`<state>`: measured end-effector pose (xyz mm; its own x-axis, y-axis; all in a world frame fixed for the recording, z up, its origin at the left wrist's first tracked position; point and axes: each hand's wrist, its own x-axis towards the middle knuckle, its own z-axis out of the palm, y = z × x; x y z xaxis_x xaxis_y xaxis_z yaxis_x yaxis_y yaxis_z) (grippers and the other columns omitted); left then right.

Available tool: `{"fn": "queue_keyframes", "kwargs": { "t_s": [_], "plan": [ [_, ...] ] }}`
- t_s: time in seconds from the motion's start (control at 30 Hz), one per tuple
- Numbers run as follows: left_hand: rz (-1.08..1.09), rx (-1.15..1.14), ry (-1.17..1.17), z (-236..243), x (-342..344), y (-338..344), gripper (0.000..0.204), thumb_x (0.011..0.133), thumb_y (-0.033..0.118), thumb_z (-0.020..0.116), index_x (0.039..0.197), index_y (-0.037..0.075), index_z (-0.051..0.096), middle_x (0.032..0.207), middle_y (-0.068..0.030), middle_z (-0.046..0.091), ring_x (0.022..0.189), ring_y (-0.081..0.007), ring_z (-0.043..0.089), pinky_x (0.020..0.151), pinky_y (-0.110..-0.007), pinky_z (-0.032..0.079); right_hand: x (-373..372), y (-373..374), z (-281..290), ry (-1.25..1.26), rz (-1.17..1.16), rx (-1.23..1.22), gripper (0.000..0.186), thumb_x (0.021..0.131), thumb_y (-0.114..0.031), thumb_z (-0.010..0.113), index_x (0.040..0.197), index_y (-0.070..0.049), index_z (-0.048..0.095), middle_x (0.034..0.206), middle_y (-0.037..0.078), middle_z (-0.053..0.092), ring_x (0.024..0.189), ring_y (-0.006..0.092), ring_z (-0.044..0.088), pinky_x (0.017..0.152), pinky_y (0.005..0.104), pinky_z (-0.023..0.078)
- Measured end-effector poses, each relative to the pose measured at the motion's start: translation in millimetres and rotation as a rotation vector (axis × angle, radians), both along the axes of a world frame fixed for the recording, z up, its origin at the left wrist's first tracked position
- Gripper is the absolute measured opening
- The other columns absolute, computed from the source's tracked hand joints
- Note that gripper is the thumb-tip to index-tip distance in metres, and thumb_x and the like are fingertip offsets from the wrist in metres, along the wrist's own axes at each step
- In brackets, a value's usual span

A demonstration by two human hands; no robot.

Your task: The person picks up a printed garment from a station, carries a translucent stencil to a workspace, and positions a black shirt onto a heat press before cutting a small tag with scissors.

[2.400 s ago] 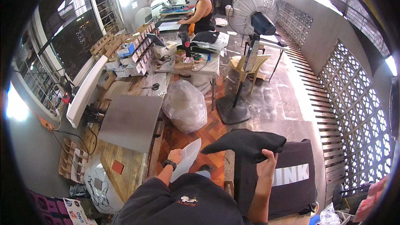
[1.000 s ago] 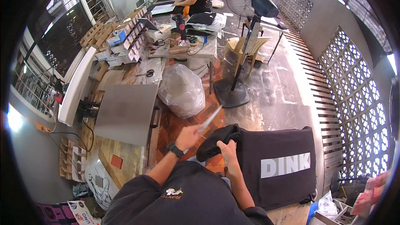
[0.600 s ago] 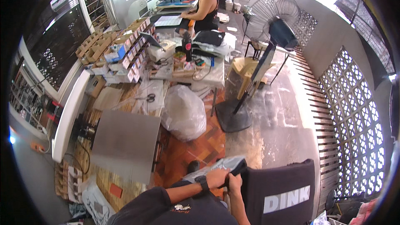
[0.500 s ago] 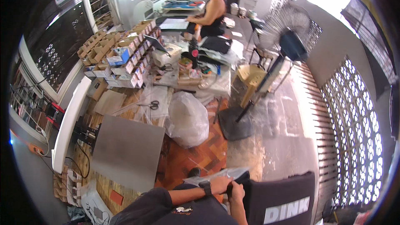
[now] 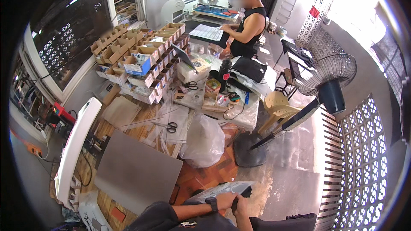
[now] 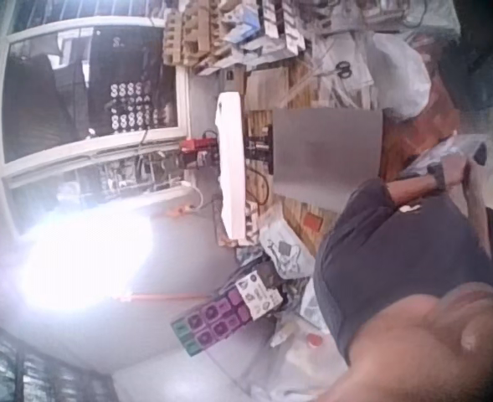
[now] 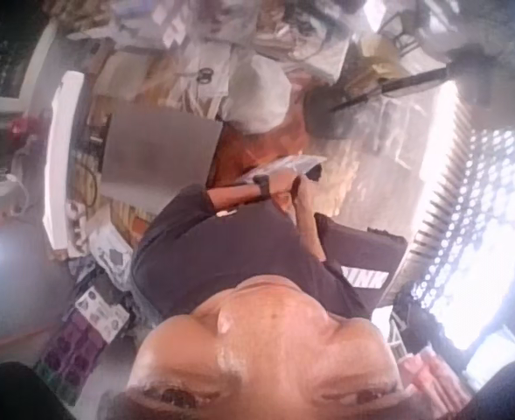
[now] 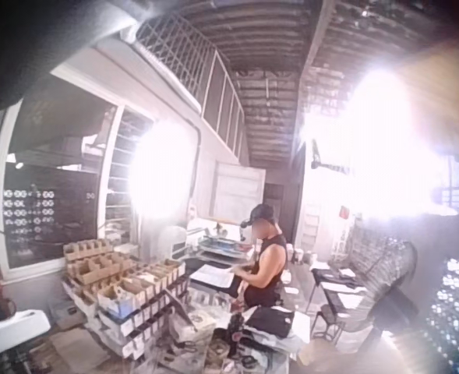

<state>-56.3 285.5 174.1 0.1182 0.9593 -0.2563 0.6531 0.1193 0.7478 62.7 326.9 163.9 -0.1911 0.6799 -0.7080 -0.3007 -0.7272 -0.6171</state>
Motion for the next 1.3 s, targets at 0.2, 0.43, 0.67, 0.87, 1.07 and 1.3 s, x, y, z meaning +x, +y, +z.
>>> {"fn": "queue_keyframes", "kwargs": {
  "t_s": [0.2, 0.43, 0.67, 0.87, 1.07, 1.3],
  "plan": [
    [0.009, 0.119, 0.082, 12, -25, 28, 0.028, 0.088, 0.018, 0.051, 0.114, 0.009, 0.058, 0.083, -0.0221, 0.066, 0.074, -0.0427, 0.064, 0.062, -0.054, 0.048, -22, 48, -48, 0.167, 0.083, -0.131, 0.016, 0.081, -0.019, 0.050, 0.069, -0.009, 0.053, 0.068, 0.006, 0.056, 0.063, 0.0203, 0.057, 0.060, 0.0351, 0.049],
    [-0.090, 0.340, 0.363, 24, -1, 111, 0.025, 0.091, 0.018, 0.045, 0.105, 0.004, 0.059, 0.079, -0.0224, 0.066, 0.070, -0.0410, 0.064, 0.060, -0.053, 0.050, -14, 126, -9, -0.145, -0.069, 0.016, 0.050, 0.084, -0.033, 0.073, 0.103, 0.011, 0.059, 0.090, 0.015, 0.064, 0.081, 0.0242, 0.063, 0.069, 0.0392, 0.053],
    [-0.176, 0.088, 0.429, 29, 82, 236, 0.026, 0.090, 0.027, 0.048, 0.103, 0.007, 0.060, 0.085, -0.0208, 0.067, 0.076, -0.0410, 0.064, 0.067, -0.053, 0.050, 62, 237, -34, -0.161, -0.107, -0.002, 0.036, 0.086, -0.023, 0.067, 0.093, 0.011, 0.058, 0.079, 0.012, 0.060, 0.064, 0.0208, 0.059, 0.051, 0.0395, 0.046],
    [-0.202, 0.386, 0.026, 20, 147, 334, 0.038, 0.090, 0.032, 0.059, 0.111, 0.001, 0.065, 0.098, -0.0162, 0.070, 0.084, -0.0343, 0.068, 0.073, -0.043, 0.053, 163, 328, -34, -0.552, -0.188, 0.431, 0.040, 0.082, -0.027, 0.066, 0.096, 0.010, 0.059, 0.092, 0.030, 0.066, 0.089, 0.0404, 0.066, 0.076, 0.0463, 0.050],
    [0.261, -0.526, -0.496, -12, 207, 422, 0.045, 0.095, 0.047, 0.052, 0.106, 0.006, 0.066, 0.095, -0.0073, 0.069, 0.084, -0.0164, 0.065, 0.072, -0.033, 0.050, 283, 371, 48, -1.191, 0.088, 0.423, 0.034, 0.093, -0.031, 0.055, 0.089, 0.003, 0.059, 0.078, 0.026, 0.065, 0.080, 0.0444, 0.065, 0.071, 0.0519, 0.052],
    [0.190, -1.062, -0.749, -205, 334, 517, 0.088, 0.086, 0.080, 0.024, 0.135, 0.010, 0.044, 0.133, -0.0159, 0.048, 0.113, -0.0297, 0.051, 0.092, -0.051, 0.042, 389, 437, 114, -1.311, 0.129, 0.522, 0.034, 0.093, -0.030, 0.055, 0.082, 0.002, 0.059, 0.067, 0.024, 0.063, 0.067, 0.0416, 0.065, 0.060, 0.0472, 0.052]
  ]
}}
